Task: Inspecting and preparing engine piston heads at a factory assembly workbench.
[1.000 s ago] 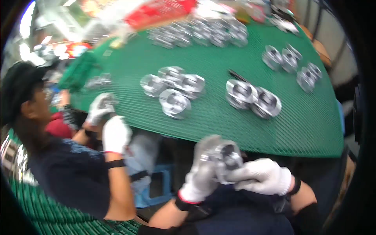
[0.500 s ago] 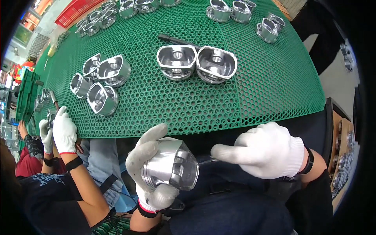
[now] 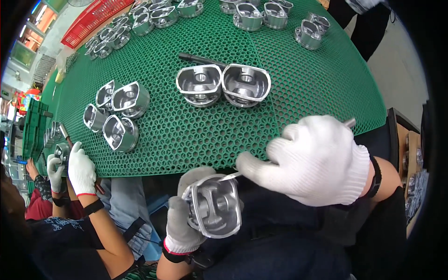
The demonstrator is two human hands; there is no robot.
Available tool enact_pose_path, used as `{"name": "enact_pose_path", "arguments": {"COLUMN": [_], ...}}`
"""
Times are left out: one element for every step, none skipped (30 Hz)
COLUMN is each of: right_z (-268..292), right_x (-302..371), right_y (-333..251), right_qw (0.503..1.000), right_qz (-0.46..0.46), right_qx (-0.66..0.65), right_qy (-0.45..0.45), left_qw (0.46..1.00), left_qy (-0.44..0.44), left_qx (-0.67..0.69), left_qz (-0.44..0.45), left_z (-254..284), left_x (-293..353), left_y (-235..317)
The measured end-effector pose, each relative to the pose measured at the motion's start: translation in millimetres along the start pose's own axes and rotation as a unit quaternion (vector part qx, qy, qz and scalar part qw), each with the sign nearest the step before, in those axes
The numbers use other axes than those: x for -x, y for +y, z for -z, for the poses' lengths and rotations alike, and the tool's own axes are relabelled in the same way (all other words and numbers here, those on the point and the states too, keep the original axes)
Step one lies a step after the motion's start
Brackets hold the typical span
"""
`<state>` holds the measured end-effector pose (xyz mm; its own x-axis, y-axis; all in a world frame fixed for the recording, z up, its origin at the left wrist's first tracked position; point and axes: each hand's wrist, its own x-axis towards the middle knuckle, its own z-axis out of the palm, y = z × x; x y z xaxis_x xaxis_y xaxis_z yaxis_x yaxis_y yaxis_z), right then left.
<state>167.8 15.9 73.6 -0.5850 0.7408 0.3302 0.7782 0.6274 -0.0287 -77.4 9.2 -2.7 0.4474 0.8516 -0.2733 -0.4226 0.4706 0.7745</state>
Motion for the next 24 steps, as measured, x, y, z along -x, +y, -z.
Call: {"name": "enact_pose_path", "arguments": {"right_z": [0, 0, 1, -3, -10, -13, -5, -7, -16, -24, -28, -37, -45, -49, -40, -31, -32, -37, -36, -36, -37, -38, -41, -40], "right_x": [-2, -2, -2, -2, 0, -2, -5, -3, -1, -1, 0, 8, 17, 22, 17, 11, 10, 14, 18, 19, 22, 23, 24, 26], "right_y": [-1, -1, -2, -2, -1, -2, -1, 1, 4, 7, 9, 12, 14, 17, 16, 14, 15, 17, 16, 14, 13, 14, 14, 13], "right_qw": [0.999, 0.996, 0.996, 0.996, 0.998, 0.996, 0.993, 0.992, 0.972, 0.939, 0.916, 0.906, 0.876, 0.841, 0.779, 0.705, 0.695, 0.673, 0.674, 0.675, 0.678, 0.682, 0.683, 0.683], "right_qz": [0.012, 0.025, 0.026, 0.025, 0.004, -0.008, -0.044, -0.036, -0.084, -0.127, -0.144, -0.17, -0.215, -0.249, -0.336, -0.412, -0.444, -0.449, -0.451, -0.453, -0.449, -0.444, -0.444, -0.451], "right_qx": [0.043, 0.087, 0.085, 0.085, 0.034, -0.023, -0.102, -0.106, -0.209, -0.311, -0.367, -0.382, -0.428, -0.478, -0.529, -0.576, -0.563, -0.586, -0.584, -0.582, -0.581, -0.58, -0.58, -0.575], "right_qy": [0.007, 0.013, 0.013, 0.012, 0.045, 0.086, 0.048, 0.053, 0.067, 0.077, 0.067, 0.063, 0.051, 0.044, 0.002, -0.046, -0.059, -0.046, -0.036, -0.026, -0.025, -0.025, -0.027, -0.025], "left_qw": [0.996, 0.986, 0.985, 0.984, 0.954, 0.901, 0.896, 0.883, 0.884, 0.886, 0.892, 0.892, 0.899, 0.911, 0.934, 0.945, 0.953, 0.959, 0.957, 0.959, 0.953, 0.944, 0.964, 0.972], "left_qy": [-0.043, -0.086, -0.086, -0.087, -0.15, -0.203, -0.214, -0.203, -0.195, -0.186, -0.158, -0.162, -0.166, -0.166, -0.157, -0.15, -0.143, -0.136, -0.128, -0.126, -0.114, -0.101, -0.081, -0.074], "left_qx": [0.027, 0.055, 0.026, 0.026, 0.174, 0.312, 0.328, 0.37, 0.378, 0.384, 0.382, 0.382, 0.363, 0.336, 0.285, 0.259, 0.25, 0.243, 0.256, 0.251, 0.282, 0.314, 0.248, 0.211], "left_qz": [0.068, 0.135, 0.15, 0.151, 0.193, 0.221, 0.21, 0.205, 0.194, 0.18, 0.183, 0.181, 0.181, 0.173, 0.149, 0.135, 0.095, 0.058, 0.046, 0.033, 0.008, -0.018, -0.05, -0.076], "left_z": [2, 3, 4, 6, 8, 9, 5, -3, -2, -1, -3, 0, 4, 4, 5, 11, 16, 20, 22, 24, 25, 27, 31, 42], "left_x": [0, -1, -3, -7, -11, -11, -9, -6, -5, -3, 2, -3, -8, -11, -12, -11, -12, -12, -10, -6, -2, 1, 5, 5], "left_y": [5, 6, 5, 3, -1, 1, 2, 4, 7, 13, 24, 22, 19, 20, 22, 23, 26, 28, 34, 38, 40, 43, 49, 50]}}
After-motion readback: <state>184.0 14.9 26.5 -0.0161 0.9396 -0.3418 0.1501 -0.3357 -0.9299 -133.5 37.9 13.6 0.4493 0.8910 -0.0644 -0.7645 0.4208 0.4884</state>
